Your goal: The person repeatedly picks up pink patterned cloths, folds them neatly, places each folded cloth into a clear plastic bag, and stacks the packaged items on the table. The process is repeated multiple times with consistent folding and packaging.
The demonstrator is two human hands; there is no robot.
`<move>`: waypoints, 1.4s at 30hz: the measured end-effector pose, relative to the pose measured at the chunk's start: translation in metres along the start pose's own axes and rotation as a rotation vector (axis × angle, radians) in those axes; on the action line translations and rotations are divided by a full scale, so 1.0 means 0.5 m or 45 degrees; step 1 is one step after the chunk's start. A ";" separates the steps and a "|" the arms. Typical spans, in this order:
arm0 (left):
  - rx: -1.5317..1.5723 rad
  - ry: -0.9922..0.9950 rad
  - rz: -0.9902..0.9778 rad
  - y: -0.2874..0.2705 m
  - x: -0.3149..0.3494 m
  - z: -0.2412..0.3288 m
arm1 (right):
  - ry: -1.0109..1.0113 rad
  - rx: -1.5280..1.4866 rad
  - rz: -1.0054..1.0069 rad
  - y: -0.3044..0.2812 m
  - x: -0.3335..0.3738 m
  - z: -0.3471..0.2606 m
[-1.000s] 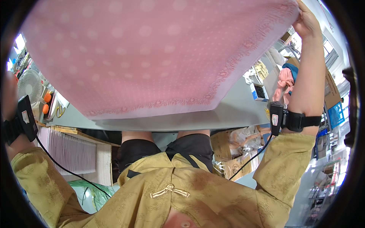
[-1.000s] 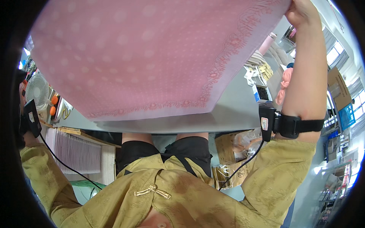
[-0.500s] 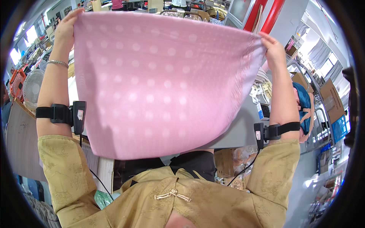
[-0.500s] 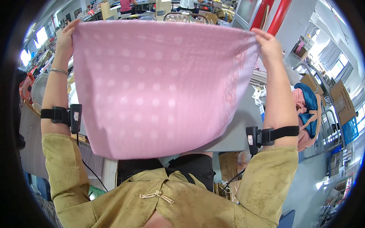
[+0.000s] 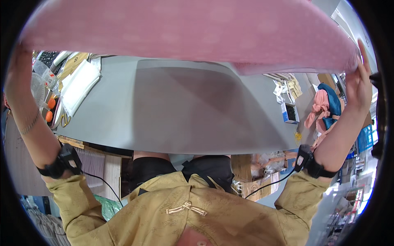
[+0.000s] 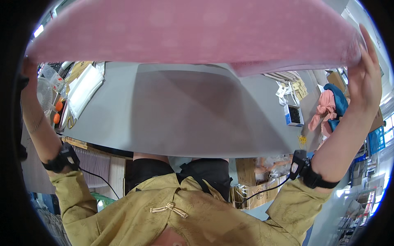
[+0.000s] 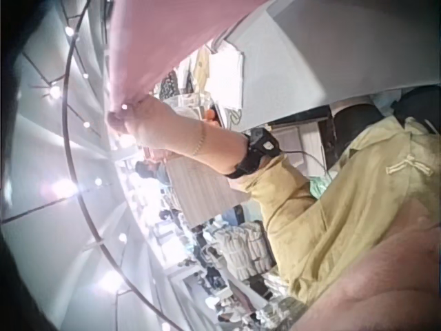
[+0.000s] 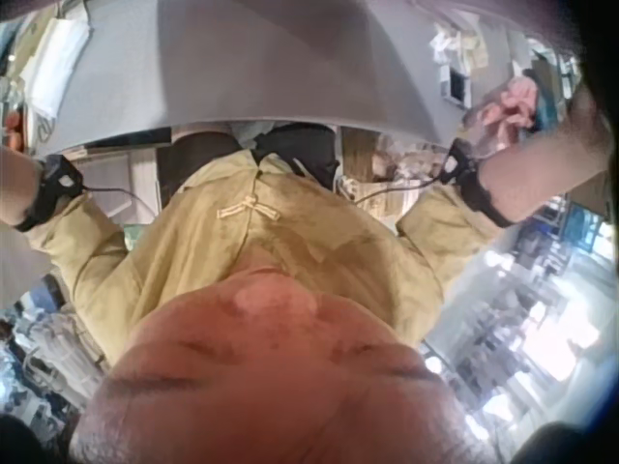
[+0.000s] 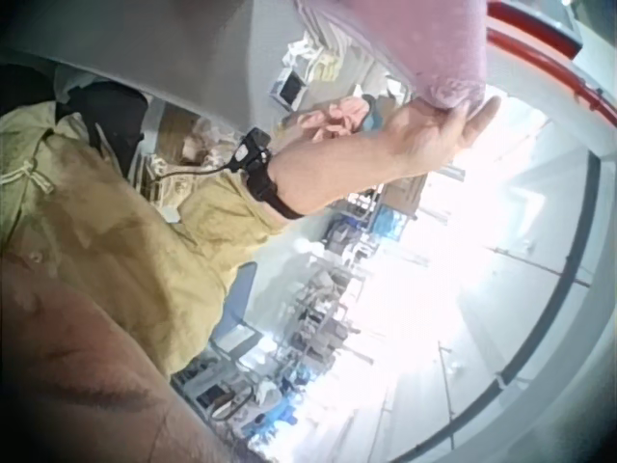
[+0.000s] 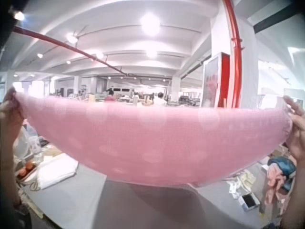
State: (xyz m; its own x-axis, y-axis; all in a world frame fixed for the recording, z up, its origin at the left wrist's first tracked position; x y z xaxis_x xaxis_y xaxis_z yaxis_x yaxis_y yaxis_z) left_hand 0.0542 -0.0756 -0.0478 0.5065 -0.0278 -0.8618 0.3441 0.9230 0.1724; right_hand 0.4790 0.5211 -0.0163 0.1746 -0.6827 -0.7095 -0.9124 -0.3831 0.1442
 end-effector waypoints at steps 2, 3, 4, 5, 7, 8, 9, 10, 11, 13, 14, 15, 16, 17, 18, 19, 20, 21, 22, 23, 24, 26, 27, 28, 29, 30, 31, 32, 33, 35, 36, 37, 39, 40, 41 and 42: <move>0.192 -0.212 -0.151 -0.067 0.079 -0.008 | 0.039 0.006 -0.081 -0.047 0.048 0.011; 0.328 -0.294 -0.316 -0.086 0.126 -0.003 | 0.061 0.026 -0.070 -0.075 0.076 0.018; 0.286 -0.248 -0.199 -0.108 0.185 -0.005 | 0.110 0.053 0.048 -0.108 0.106 0.029; 0.432 -0.422 -0.340 -0.110 0.227 0.008 | 0.101 0.014 -0.147 -0.124 0.144 0.031; 0.294 -0.483 0.054 -0.125 0.344 0.036 | 0.161 -0.044 -0.226 -0.173 0.227 0.036; 0.122 -0.502 0.217 -0.124 0.400 0.053 | 0.201 -0.071 -0.216 -0.195 0.268 0.040; 0.049 -0.430 0.131 -0.108 0.439 0.074 | 0.262 -0.087 -0.261 -0.210 0.304 0.042; 0.132 -0.386 0.003 -0.092 0.471 0.096 | 0.298 -0.123 -0.327 -0.221 0.333 0.043; 0.099 -0.408 -0.041 -0.085 0.500 0.113 | 0.355 -0.075 -0.347 -0.230 0.360 0.047; 0.031 -0.465 -0.104 -0.078 0.543 0.121 | 0.365 -0.005 -0.412 -0.230 0.402 0.064; 0.093 -0.510 -0.133 -0.073 0.559 0.114 | 0.342 0.036 -0.435 -0.221 0.419 0.081; -0.058 -0.497 -0.135 -0.074 0.568 0.100 | 0.323 0.065 -0.460 -0.208 0.434 0.100; -0.144 -0.483 -0.165 -0.068 0.576 0.082 | 0.262 0.300 -0.448 -0.195 0.448 0.123; -0.177 -0.434 -0.239 -0.060 0.574 0.063 | 0.261 0.428 -0.447 -0.177 0.462 0.153; -0.289 -0.564 0.042 -0.059 0.588 0.026 | 0.317 0.402 -0.492 -0.153 0.474 0.189; -0.325 -0.690 0.094 -0.046 0.590 -0.014 | 0.377 0.355 -0.519 -0.126 0.484 0.228; -0.467 -0.928 0.122 -0.040 0.582 -0.065 | 0.462 0.377 -0.503 -0.101 0.492 0.271; -0.550 -1.083 0.275 -0.029 0.578 -0.119 | 0.550 0.381 -0.473 -0.075 0.494 0.316; -0.551 -0.919 0.123 0.002 0.554 -0.163 | 0.455 0.439 -0.532 -0.043 0.486 0.355; -0.581 -0.844 0.039 0.026 0.534 -0.208 | 0.339 0.491 -0.593 -0.011 0.474 0.393; -0.558 -0.907 0.010 0.043 0.516 -0.263 | 0.306 0.551 -0.601 0.017 0.461 0.435; -0.607 -0.924 -0.076 0.072 0.490 -0.356 | 0.228 0.631 -0.663 0.070 0.441 0.511; -0.710 -0.878 -0.146 0.083 0.481 -0.396 | 0.209 0.663 -0.706 0.092 0.434 0.545; -0.830 -0.798 -0.245 0.096 0.476 -0.428 | 0.208 0.703 -0.728 0.111 0.430 0.575; -0.878 -0.861 -0.285 0.107 0.479 -0.459 | 0.196 0.727 -0.786 0.130 0.429 0.597; -0.923 -0.911 -0.336 0.118 0.485 -0.481 | 0.204 0.758 -0.824 0.145 0.429 0.612; -1.085 -0.792 -0.462 0.130 0.490 -0.486 | 0.296 0.838 -0.852 0.151 0.433 0.622; -1.281 -0.708 -0.585 0.139 0.502 -0.481 | 0.219 0.998 -0.910 0.154 0.439 0.615; -1.478 -0.669 -0.723 0.148 0.520 -0.472 | 0.220 1.206 -0.959 0.148 0.451 0.604; -1.452 -0.364 -0.902 0.164 0.559 -0.403 | 0.080 1.352 -1.032 0.128 0.475 0.549; -1.199 -0.348 -1.040 0.166 0.586 -0.356 | -0.044 1.278 -1.044 0.113 0.496 0.506; -0.935 -0.313 -1.132 0.165 0.615 -0.303 | -0.003 1.126 -1.243 0.094 0.531 0.471; -0.839 -0.409 -1.307 0.143 0.679 -0.211 | -0.044 0.975 -1.481 0.044 0.606 0.401; -1.002 -0.351 -1.442 0.131 0.708 -0.181 | -0.223 0.982 -1.550 0.023 0.645 0.372; -1.127 -0.305 -1.460 0.117 0.723 -0.152 | -0.209 0.997 -1.527 0.001 0.663 0.360; -1.119 -0.388 -1.408 0.101 0.730 -0.128 | -0.266 1.005 -1.512 -0.024 0.678 0.344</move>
Point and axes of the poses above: each hand's wrist, its own x-axis away from the middle knuckle, its own y-axis out of the palm, z = x × y, the point moved 4 cm from there along -x, towards the middle knuckle, and after that the axes turned 10 degrees about z, right-handed, at the moved point
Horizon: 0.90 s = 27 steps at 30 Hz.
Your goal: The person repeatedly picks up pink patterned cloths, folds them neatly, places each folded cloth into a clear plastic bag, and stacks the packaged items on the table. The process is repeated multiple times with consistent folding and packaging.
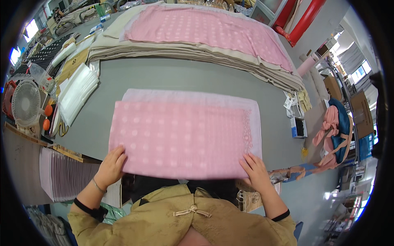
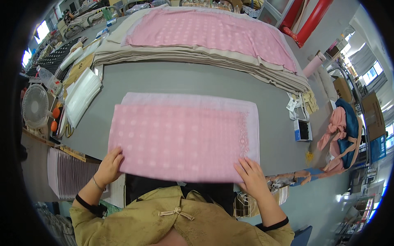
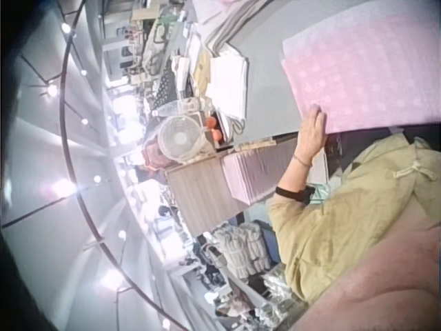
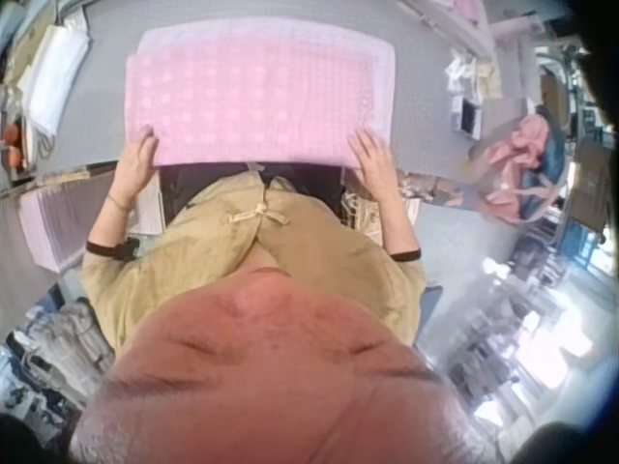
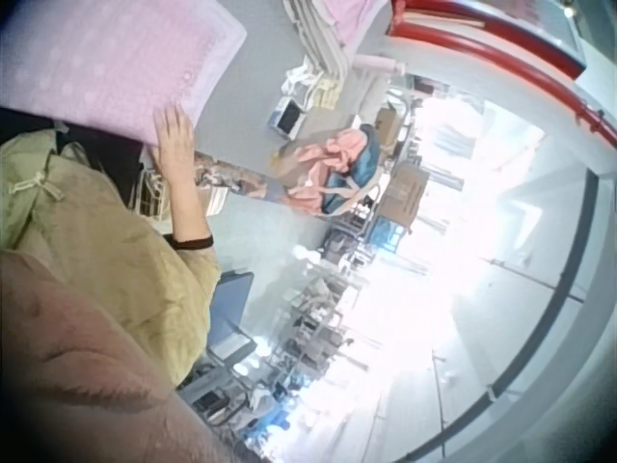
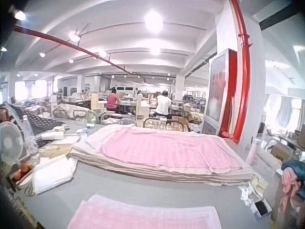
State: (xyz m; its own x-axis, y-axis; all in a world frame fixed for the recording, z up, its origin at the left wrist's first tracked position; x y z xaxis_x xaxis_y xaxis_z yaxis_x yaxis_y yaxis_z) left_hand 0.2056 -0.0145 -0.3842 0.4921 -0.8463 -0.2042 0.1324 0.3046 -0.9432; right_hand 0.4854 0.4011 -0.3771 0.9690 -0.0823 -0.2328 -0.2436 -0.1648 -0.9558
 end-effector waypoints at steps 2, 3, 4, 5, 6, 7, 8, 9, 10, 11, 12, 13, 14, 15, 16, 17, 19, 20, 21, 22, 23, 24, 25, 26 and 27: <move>0.050 -0.121 0.015 -0.028 0.034 -0.008 | 0.163 -0.133 0.085 -0.015 0.037 0.011; 0.301 -0.251 0.145 -0.047 0.034 -0.022 | 0.356 -0.305 0.137 -0.024 0.041 0.025; 0.568 -0.381 0.237 -0.064 0.027 -0.041 | 0.645 -0.451 0.128 -0.030 0.038 0.049; 0.643 -0.755 0.229 -0.073 0.022 -0.075 | 0.733 -0.492 0.284 -0.044 0.019 0.064; 0.811 -1.039 0.275 -0.074 -0.003 -0.113 | 0.979 -0.501 0.353 -0.049 -0.006 0.087; 0.591 -1.023 0.337 -0.086 -0.035 -0.138 | 0.859 -0.374 0.429 -0.059 -0.056 0.094; 0.451 -0.866 0.481 -0.088 -0.082 -0.153 | 0.734 -0.265 0.503 -0.067 -0.108 0.101; 0.326 -0.712 0.640 -0.080 -0.131 -0.160 | 0.794 -0.151 0.495 -0.063 -0.158 0.116; 0.349 -0.640 0.694 -0.070 -0.170 -0.169 | 0.759 -0.068 0.530 -0.054 -0.209 0.123; 0.129 -0.635 0.674 -0.058 -0.199 -0.172 | 0.784 0.061 0.441 -0.045 -0.247 0.135; -0.087 -0.794 0.456 -0.035 -0.222 -0.183 | 0.786 0.179 0.359 -0.031 -0.282 0.143; -0.230 -0.831 0.578 -0.016 -0.235 -0.167 | 0.786 0.311 0.309 -0.017 -0.302 0.143; -0.368 -0.627 0.663 -0.001 -0.244 -0.139 | 0.706 0.415 0.408 0.000 -0.310 0.124; -0.517 -0.452 0.743 0.022 -0.261 -0.107 | 0.606 0.564 0.631 0.021 -0.313 0.090; -0.144 -0.187 0.594 0.048 -0.266 -0.085 | 0.547 0.317 0.484 0.063 -0.321 0.070; -0.247 -0.077 0.576 0.075 -0.269 -0.058 | 0.394 0.097 0.503 0.090 -0.320 0.046; -0.440 -0.152 0.697 0.085 -0.248 -0.047 | 0.264 0.171 0.424 0.120 -0.296 0.030; -0.538 -0.368 0.755 0.075 -0.235 -0.065 | 0.189 0.176 0.333 0.140 -0.287 0.021; -0.596 -0.676 0.741 0.065 -0.216 -0.089 | 0.397 0.199 0.537 0.115 -0.265 0.057; -0.552 -0.769 0.616 0.058 -0.202 -0.106 | 0.722 0.179 0.569 0.100 -0.245 0.103; -0.464 -0.933 0.429 0.046 -0.186 -0.133 | 0.847 0.356 0.550 0.088 -0.221 0.127; -0.408 -1.075 0.291 0.031 -0.174 -0.153 | 1.081 0.567 0.511 0.066 -0.194 0.161; -0.436 -0.931 0.078 0.021 -0.183 -0.160 | 1.038 0.529 0.444 0.075 -0.190 0.167; 0.215 -1.067 0.129 0.013 -0.186 -0.169 | 1.018 0.536 0.425 0.074 -0.181 0.173; 0.873 -1.152 0.187 0.002 -0.198 -0.169 | 1.000 0.542 0.412 0.073 -0.180 0.178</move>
Point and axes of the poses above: each hand's wrist, its own x-axis away from the middle knuckle, its own y-axis out of the palm, z = x × y, the point moved 4 cm from there along -x, towards the middle knuckle, and after that the axes turned 10 degrees about z, right-handed, at the moved point
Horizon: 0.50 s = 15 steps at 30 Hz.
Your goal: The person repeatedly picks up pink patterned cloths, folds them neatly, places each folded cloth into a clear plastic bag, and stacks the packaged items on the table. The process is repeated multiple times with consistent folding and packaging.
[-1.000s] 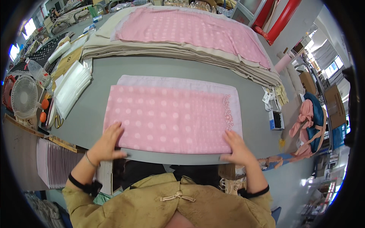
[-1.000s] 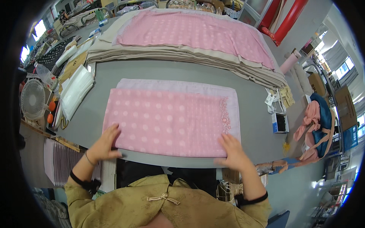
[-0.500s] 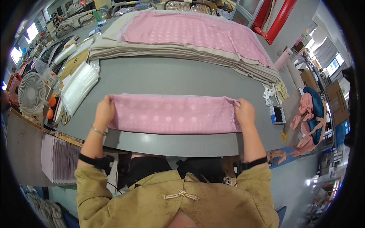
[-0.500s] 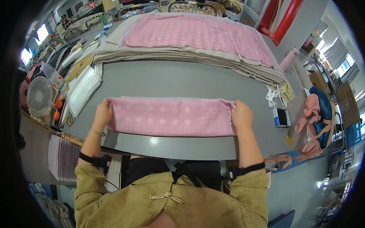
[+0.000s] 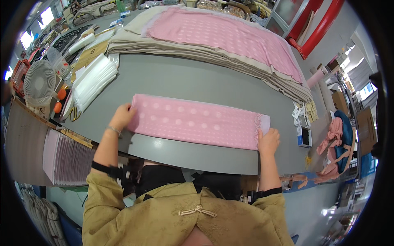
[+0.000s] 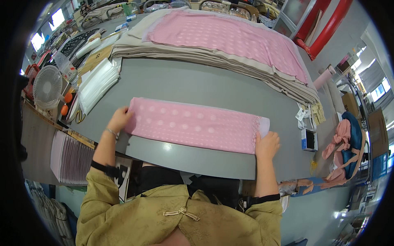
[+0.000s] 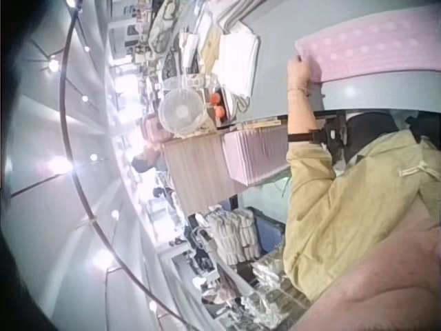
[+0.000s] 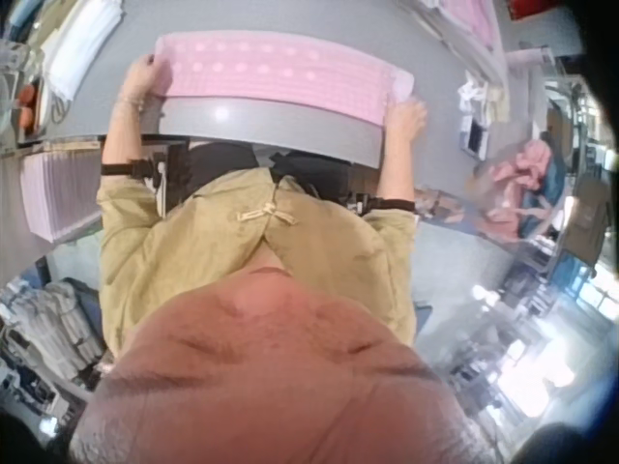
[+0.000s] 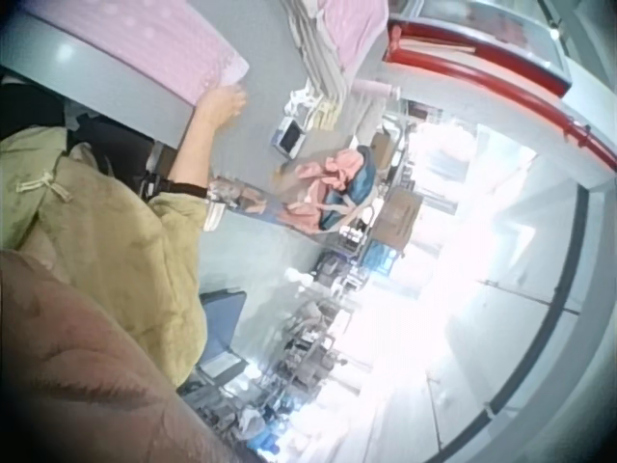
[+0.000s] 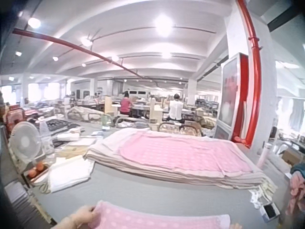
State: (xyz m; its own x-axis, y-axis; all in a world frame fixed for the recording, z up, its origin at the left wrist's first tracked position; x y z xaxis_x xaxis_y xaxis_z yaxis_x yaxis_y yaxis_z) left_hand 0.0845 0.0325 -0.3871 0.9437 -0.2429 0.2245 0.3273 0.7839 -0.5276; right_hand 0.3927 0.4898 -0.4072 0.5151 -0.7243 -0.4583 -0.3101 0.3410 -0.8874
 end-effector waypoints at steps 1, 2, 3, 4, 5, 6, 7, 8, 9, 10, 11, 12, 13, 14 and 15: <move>0.576 -0.169 -0.167 0.003 0.001 0.020 | -0.021 -0.018 0.017 0.000 0.003 -0.003; 0.599 -0.019 -0.224 0.013 0.007 0.051 | -0.041 -0.035 0.032 -0.001 0.007 -0.009; 0.599 0.113 -0.254 0.033 0.013 0.082 | -0.097 -0.096 0.065 -0.001 0.010 -0.023; 0.452 0.172 -0.285 0.061 0.023 0.104 | -0.086 -0.050 0.050 -0.002 0.013 -0.026; 0.345 0.296 -0.321 0.094 0.035 0.128 | -0.117 -0.044 0.056 -0.004 0.014 -0.033; 0.128 0.356 -0.278 0.132 0.043 0.145 | -0.148 -0.041 0.142 -0.010 0.013 -0.038; -0.075 0.488 -0.201 0.168 0.050 0.164 | -0.164 -0.039 0.094 -0.007 0.012 -0.039; -0.043 0.448 -0.307 0.208 0.062 0.167 | -0.182 -0.036 0.114 -0.007 0.011 -0.039; -0.070 0.366 -0.374 0.237 0.069 0.163 | -0.191 -0.032 0.162 -0.008 0.009 -0.037; 0.080 0.345 -0.516 0.259 0.076 0.163 | -0.190 -0.035 0.128 -0.004 0.007 -0.034; 0.178 0.208 -0.706 0.281 0.084 0.151 | -0.183 -0.033 0.117 -0.001 0.005 -0.031; 0.223 0.191 -0.814 0.286 0.082 0.144 | -0.179 -0.041 0.090 0.001 0.003 -0.028; 0.027 0.582 -0.588 0.276 0.075 0.150 | -0.090 -0.076 -0.013 0.004 -0.002 -0.021; -0.153 0.949 -0.366 0.265 0.076 0.153 | -0.007 -0.122 -0.133 0.004 -0.008 -0.015; -0.302 1.311 -0.080 0.255 0.082 0.157 | 0.040 -0.202 -0.237 -0.001 -0.014 -0.016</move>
Point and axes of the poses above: each hand's wrist, its own x-axis away from the middle knuckle, its own y-axis out of the palm, z = x × y, the point moved 4 cm from there along -x, towards the middle knuckle, and after that the axes turned 10 degrees about z, right-handed, at the moved point
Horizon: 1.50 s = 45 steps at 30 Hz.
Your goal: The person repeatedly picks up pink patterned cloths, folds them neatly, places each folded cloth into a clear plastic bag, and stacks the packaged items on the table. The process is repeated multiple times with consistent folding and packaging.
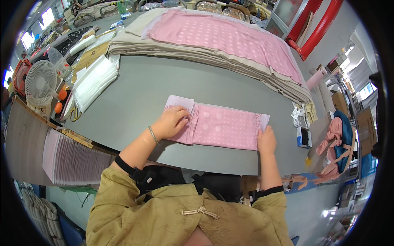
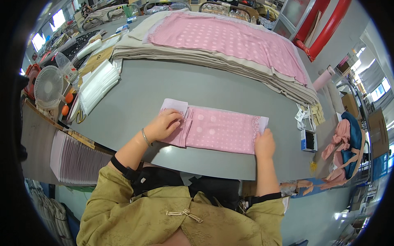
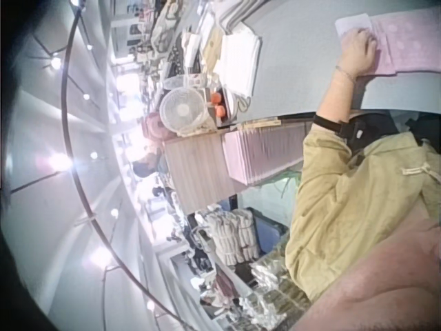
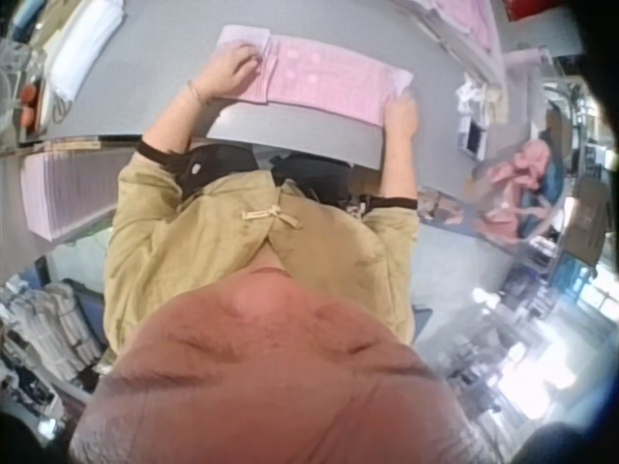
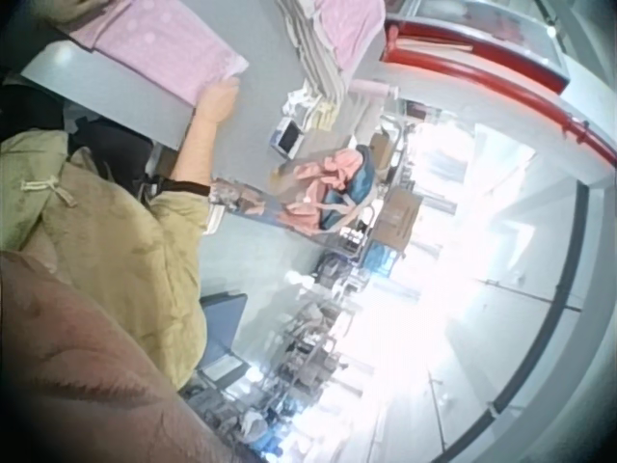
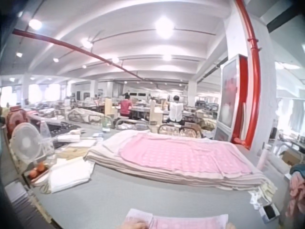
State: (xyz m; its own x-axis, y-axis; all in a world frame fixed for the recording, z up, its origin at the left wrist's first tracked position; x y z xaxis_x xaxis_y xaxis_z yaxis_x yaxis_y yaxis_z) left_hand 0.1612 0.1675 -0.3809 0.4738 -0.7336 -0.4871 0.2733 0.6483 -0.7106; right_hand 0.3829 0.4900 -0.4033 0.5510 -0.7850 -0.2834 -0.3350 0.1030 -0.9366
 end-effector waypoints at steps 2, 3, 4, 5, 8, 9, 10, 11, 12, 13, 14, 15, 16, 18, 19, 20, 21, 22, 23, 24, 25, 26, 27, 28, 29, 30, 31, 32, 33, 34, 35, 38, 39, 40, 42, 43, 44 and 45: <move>-0.328 0.144 -0.044 0.021 0.016 -0.004 | 0.054 -0.530 -0.048 -0.041 -0.018 -0.016; -0.526 0.194 -0.114 0.038 0.020 -0.007 | 0.166 -0.782 -0.063 -0.065 -0.026 -0.028; -0.450 0.119 -0.037 0.043 0.015 -0.014 | 0.028 -1.018 -0.089 -0.094 -0.036 -0.062; -0.411 0.030 -0.045 0.054 0.006 -0.024 | 0.102 -1.232 -0.115 -0.117 -0.043 -0.089; 0.052 -0.302 0.348 0.038 -0.033 -0.059 | -0.422 -1.363 0.112 -0.159 -0.002 -0.254; 0.228 -0.567 0.429 0.029 -0.039 -0.083 | -0.590 -1.403 0.124 -0.153 0.023 -0.317; 0.407 -0.866 0.506 0.022 -0.039 -0.104 | -0.723 -1.341 0.202 -0.134 0.042 -0.390; 0.806 -1.123 0.516 0.024 -0.035 -0.118 | -0.862 -1.230 0.232 -0.122 0.072 -0.433; 0.911 -1.204 0.469 0.024 -0.034 -0.121 | -0.816 -1.252 0.043 -0.089 0.099 -0.482; 1.000 -1.326 0.437 0.024 -0.026 -0.124 | -0.754 -1.303 -0.166 -0.062 0.122 -0.510; 1.061 -1.483 0.421 0.028 -0.014 -0.126 | -0.855 -1.185 -0.275 -0.045 0.146 -0.520; 0.834 -1.294 0.369 0.022 -0.017 -0.123 | -0.939 -1.096 -0.399 -0.030 0.167 -0.522; 0.581 -1.133 0.329 0.020 -0.019 -0.120 | -1.040 -0.986 -0.552 -0.019 0.182 -0.514; 0.248 -0.965 0.303 0.025 -0.018 -0.119 | -1.232 -0.792 -0.041 -0.045 0.176 -0.452; 0.160 -0.947 0.329 0.028 -0.020 -0.124 | -1.125 -0.591 0.015 -0.043 0.154 -0.411; 0.085 -0.918 0.366 0.028 -0.022 -0.130 | -1.085 -0.428 0.179 -0.050 0.132 -0.371; 0.111 -0.941 0.337 0.032 -0.024 -0.137 | -0.990 -0.360 0.188 -0.050 0.112 -0.337; 0.149 -0.952 0.311 0.033 -0.027 -0.143 | -0.857 -0.296 0.261 -0.050 0.102 -0.306; 0.178 -1.007 0.267 0.033 -0.030 -0.149 | -0.938 -0.307 0.217 -0.044 0.108 -0.292; 0.140 -0.939 0.249 0.027 -0.037 -0.149 | -0.950 -0.303 0.157 -0.036 0.109 -0.278; 0.094 -0.922 0.216 0.020 -0.041 -0.148 | -0.964 -0.268 -0.014 -0.019 0.116 -0.270; 0.048 -0.926 0.186 0.014 -0.044 -0.146 | -0.997 -0.310 0.093 -0.018 0.124 -0.266; -0.091 -0.757 0.227 0.002 -0.052 -0.135 | -1.031 -0.318 0.086 -0.011 0.134 -0.264; -0.227 -0.604 0.262 -0.007 -0.060 -0.123 | -1.059 -0.349 0.125 -0.008 0.142 -0.264; -0.344 -0.375 0.385 -0.017 -0.067 -0.103 | -1.065 -0.321 0.044 0.001 0.147 -0.265; -0.349 -0.201 0.141 -0.002 -0.072 -0.090 | -1.064 -0.320 0.011 0.001 0.145 -0.263; -0.330 0.042 -0.024 0.013 -0.071 -0.070 | -1.093 -0.359 0.031 -0.007 0.141 -0.261; -0.307 0.303 -0.147 0.025 -0.065 -0.049 | -1.092 -0.324 -0.072 -0.011 0.133 -0.256; -0.428 0.169 -0.353 0.045 -0.054 -0.050 | -1.130 -0.333 -0.114 -0.025 0.121 -0.252; -0.453 0.126 -0.279 0.047 -0.047 -0.043 | -1.197 -0.373 -0.135 -0.041 0.107 -0.251; -0.508 0.062 -0.267 0.056 -0.041 -0.036 | -1.051 -0.234 -0.217 -0.050 0.082 -0.239; -0.633 -0.134 -0.158 0.090 -0.009 0.001 | -0.734 -0.125 -0.201 -0.073 0.023 -0.231; -0.688 -0.155 -0.072 0.099 -0.001 0.019 | -0.662 -0.241 -0.033 -0.075 0.009 -0.242; -0.747 -0.127 0.078 0.104 0.002 0.036 | -0.549 -0.343 0.137 -0.073 -0.005 -0.248; -0.773 0.070 -0.039 0.130 0.005 0.060 | -0.576 -0.470 0.078 0.006 0.003 -0.318; -0.794 0.202 -0.130 0.137 0.007 0.066 | -0.638 -0.580 0.102 0.040 0.009 -0.348; -0.817 0.327 -0.218 0.137 0.009 0.066 | -0.641 -0.476 0.102 0.068 0.012 -0.354; -0.718 0.361 -0.329 0.133 0.010 0.061 | -0.699 -0.405 0.113 0.089 0.014 -0.364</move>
State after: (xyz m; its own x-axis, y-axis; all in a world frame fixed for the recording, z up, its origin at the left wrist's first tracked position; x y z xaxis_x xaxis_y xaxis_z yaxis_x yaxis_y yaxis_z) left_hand 0.2075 0.2131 -0.4152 0.1932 -0.9256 -0.3254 -0.1665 0.2959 -0.9406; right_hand 0.2329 0.3780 -0.4093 0.7937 -0.3461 -0.5003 -0.5613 -0.0992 -0.8217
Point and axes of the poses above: each hand's wrist, its own x-axis away from the middle knuckle, its own y-axis out of the palm, z = x × y, the point moved 4 cm from there along -x, towards the middle knuckle, and after that the axes turned 10 degrees about z, right-handed, at the moved point
